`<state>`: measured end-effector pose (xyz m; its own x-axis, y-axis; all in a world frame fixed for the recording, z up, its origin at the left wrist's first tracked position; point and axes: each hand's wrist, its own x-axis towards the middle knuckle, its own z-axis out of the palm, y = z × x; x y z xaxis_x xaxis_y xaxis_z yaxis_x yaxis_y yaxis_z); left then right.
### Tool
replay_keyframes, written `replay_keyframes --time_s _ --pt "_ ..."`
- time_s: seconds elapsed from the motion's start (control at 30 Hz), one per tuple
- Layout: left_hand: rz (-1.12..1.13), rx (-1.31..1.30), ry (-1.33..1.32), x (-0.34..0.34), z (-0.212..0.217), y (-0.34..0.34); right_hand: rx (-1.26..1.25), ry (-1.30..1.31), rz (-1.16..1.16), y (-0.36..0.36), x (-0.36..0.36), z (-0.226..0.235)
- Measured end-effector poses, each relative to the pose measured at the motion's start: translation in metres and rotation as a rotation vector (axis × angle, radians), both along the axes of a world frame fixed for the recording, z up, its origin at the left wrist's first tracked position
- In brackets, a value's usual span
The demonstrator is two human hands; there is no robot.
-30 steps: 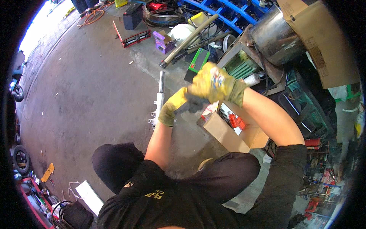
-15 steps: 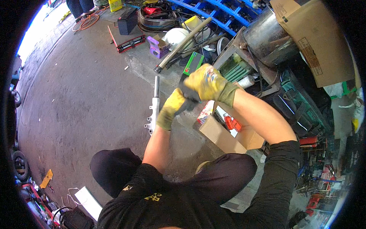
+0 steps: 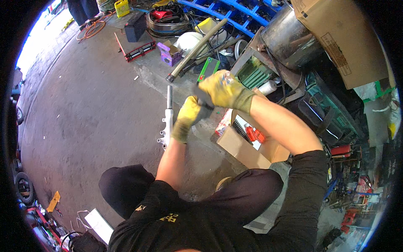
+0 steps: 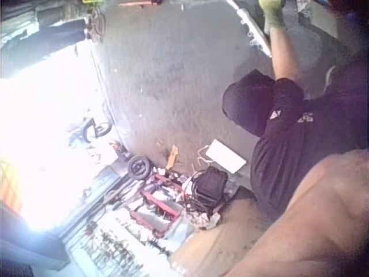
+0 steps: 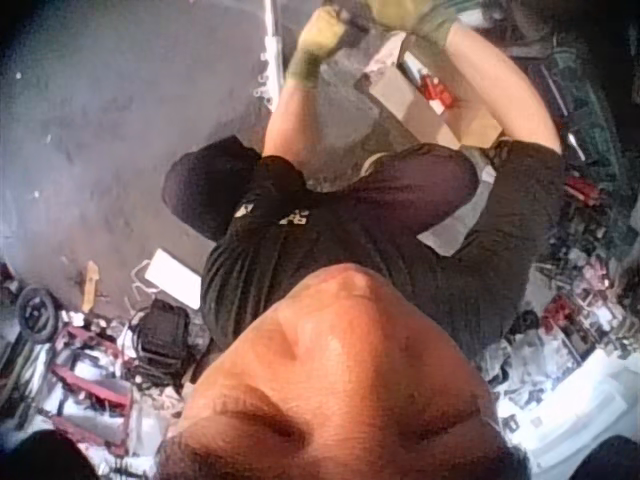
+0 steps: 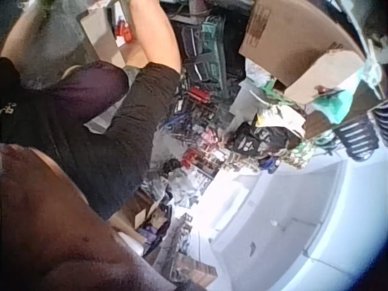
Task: The person retrieves a metal tube and a cylindrical part from a cardboard box, then sits on the floor to assemble them. They insert the cylindrical part into the tube, rotate it, and adjust the fit repeatedly.
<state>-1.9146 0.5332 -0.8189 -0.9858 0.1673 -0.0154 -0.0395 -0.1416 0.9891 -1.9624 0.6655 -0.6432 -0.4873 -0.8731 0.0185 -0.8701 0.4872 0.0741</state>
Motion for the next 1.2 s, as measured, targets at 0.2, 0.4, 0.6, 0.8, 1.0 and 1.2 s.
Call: replay_keyframes --time_s 0.2,0.4,0.6,0.8,1.0,1.2 --pt "0.129 0.135 0.026 -0.022 -0.019 -0.019 0.118 0.062 -0.422 -0.054 -0.002 -0.003" --pt "-0.472 0.079 0.435 0.010 0.015 -0.055 0.072 0.211 0.422 -0.017 0.013 0.007" --pt "0.542 -0.233 0.069 -0.012 -0.007 -0.009 -0.221 -0.030 -0.351 -0.059 -0.005 -0.014" --pt "-0.520 -0.104 0.529 -0.011 0.000 -0.082 0.178 0.180 0.173 -0.034 0.016 0.006" --pt "-0.235 -0.155 0.017 0.007 0.020 -0.028 0.264 0.113 0.273 -0.020 -0.005 0.019" --pt "0.330 -0.195 -0.063 -0.010 0.008 -0.002 -0.050 -0.067 -0.394 -0.036 -0.006 -0.018"
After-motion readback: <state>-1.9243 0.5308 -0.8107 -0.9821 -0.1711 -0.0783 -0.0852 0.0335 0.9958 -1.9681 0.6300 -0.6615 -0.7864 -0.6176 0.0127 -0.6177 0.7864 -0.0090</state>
